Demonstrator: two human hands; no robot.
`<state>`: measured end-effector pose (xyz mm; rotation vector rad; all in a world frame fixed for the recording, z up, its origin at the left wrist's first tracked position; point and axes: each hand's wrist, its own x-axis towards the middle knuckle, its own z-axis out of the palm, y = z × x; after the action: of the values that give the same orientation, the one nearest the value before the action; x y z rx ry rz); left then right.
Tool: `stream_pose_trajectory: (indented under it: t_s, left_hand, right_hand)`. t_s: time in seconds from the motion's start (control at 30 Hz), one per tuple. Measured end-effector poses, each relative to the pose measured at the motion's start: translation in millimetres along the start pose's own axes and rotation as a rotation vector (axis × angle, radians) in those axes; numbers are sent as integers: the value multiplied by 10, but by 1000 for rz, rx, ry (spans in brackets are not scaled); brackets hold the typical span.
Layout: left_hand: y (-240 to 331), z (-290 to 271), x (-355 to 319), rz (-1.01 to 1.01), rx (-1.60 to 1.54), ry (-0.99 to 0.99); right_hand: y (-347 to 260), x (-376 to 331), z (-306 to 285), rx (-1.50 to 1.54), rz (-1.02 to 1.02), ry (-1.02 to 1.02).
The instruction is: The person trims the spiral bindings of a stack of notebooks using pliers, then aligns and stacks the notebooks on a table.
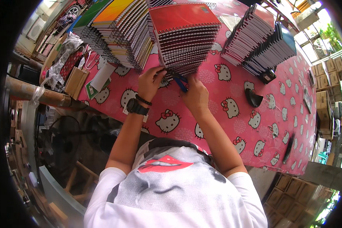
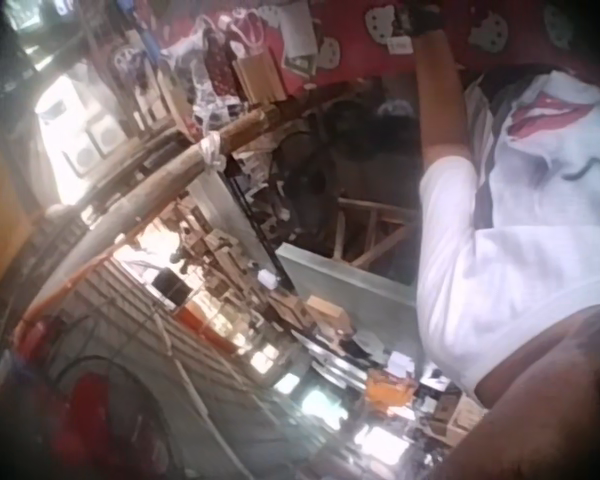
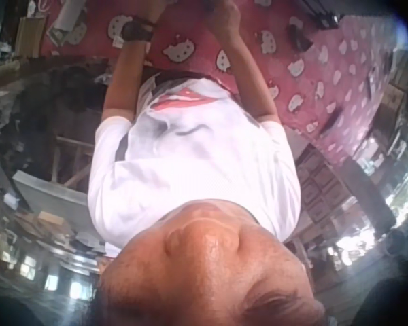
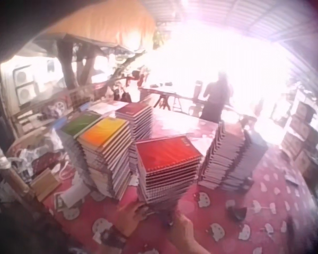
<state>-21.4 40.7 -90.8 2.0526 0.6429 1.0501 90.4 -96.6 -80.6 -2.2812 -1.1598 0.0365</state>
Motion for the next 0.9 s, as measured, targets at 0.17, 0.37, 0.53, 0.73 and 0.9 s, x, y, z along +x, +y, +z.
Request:
stream_pose_trajectory:
  t_s: [0.17, 0.37, 0.53, 0.73, 0.9]
  left_hand:
    - [-74, 3, 13, 10, 19, 33]
    - [-107, 54, 18, -62, -96, 10]
    - [-81, -24, 35, 42, 27, -27]
    - [13, -35, 16, 98, 155, -42]
    - [-85, 13, -9, 203, 239, 7]
  right_hand:
    - [1, -40, -48, 84, -22, 8]
    - [90, -51, 6, -53, -133, 96]
    - [21, -33, 38, -79, -101, 93]
    - [20, -41, 31, -71, -53, 24]
    - [34, -21, 19, -40, 21, -73]
